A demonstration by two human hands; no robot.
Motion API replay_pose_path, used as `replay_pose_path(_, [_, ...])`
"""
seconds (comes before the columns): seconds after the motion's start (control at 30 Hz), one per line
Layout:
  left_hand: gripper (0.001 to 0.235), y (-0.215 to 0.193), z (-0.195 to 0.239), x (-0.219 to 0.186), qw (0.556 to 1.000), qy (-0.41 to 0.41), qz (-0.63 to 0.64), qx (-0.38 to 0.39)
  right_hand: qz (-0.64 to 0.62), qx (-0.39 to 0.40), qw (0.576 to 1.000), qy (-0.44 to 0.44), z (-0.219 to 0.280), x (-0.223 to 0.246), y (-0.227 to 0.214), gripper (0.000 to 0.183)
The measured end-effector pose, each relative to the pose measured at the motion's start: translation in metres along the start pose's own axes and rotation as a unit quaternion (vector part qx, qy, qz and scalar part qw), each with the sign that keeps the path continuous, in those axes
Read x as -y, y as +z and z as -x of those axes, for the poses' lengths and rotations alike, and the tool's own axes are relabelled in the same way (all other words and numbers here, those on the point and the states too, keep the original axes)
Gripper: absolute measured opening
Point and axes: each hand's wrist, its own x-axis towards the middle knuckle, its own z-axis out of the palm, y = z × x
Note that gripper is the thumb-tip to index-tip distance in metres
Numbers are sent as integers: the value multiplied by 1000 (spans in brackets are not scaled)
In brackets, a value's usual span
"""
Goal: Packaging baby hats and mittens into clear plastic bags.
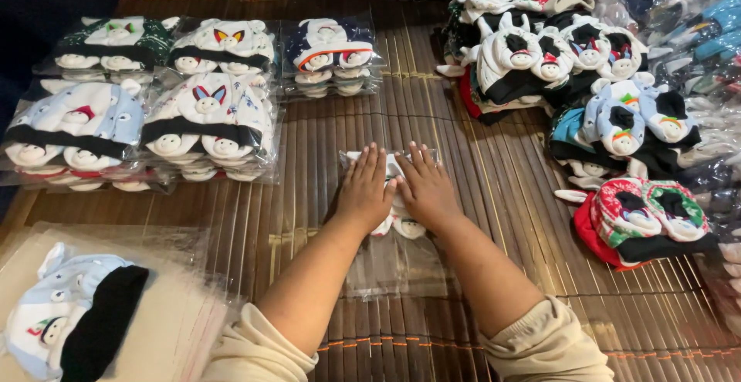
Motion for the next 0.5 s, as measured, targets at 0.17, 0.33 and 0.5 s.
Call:
replay_pose_path(0.17, [71, -1, 7, 2, 997, -52, 17, 61, 14, 97, 993, 71, -1, 5, 11, 60])
replay_pose_path(0.33, [73, 0, 6, 5, 991, -73, 41, 100, 28, 120, 989, 85, -3, 4, 17, 59])
replay_pose_path(0.5, [74, -3, 7, 6, 991, -74, 49, 97, 30, 164, 980, 108, -6, 8, 12, 61])
